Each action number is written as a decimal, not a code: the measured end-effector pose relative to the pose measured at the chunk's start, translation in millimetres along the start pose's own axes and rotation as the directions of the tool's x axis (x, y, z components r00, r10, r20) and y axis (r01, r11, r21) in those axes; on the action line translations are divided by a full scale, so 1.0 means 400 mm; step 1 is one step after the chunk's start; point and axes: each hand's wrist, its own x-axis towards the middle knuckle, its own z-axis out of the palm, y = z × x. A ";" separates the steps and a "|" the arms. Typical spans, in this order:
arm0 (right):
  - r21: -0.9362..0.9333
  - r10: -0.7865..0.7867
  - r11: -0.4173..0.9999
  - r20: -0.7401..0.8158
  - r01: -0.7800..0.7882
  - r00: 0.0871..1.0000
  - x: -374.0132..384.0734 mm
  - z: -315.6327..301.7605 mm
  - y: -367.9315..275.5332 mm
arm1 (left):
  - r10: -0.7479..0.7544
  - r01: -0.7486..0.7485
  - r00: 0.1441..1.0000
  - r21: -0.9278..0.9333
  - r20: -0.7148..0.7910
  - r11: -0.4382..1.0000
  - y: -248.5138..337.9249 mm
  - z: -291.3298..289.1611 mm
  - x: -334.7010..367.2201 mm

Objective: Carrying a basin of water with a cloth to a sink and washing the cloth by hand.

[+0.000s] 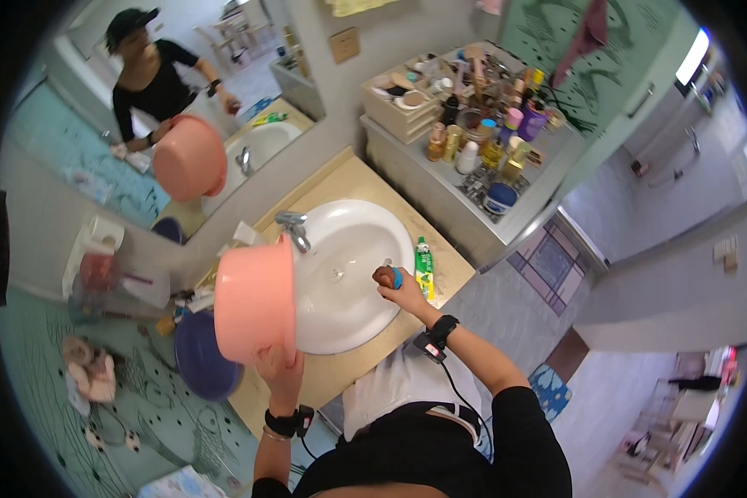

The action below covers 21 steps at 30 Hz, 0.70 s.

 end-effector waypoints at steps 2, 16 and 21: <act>0.135 0.138 0.981 0.001 -0.137 0.990 -0.011 -0.001 -0.042 | -0.032 0.033 0.999 -0.066 0.016 0.997 -0.006 0.004 -0.010; 0.605 0.406 0.784 -0.332 -0.138 0.852 -0.271 -0.358 0.077 | -0.678 0.656 0.456 -0.733 0.577 -0.182 0.249 -0.011 -0.011; 0.648 0.398 0.754 -0.578 0.105 0.712 -0.510 -0.682 0.204 | -0.442 0.615 0.758 -0.752 0.480 0.238 0.553 0.081 -0.024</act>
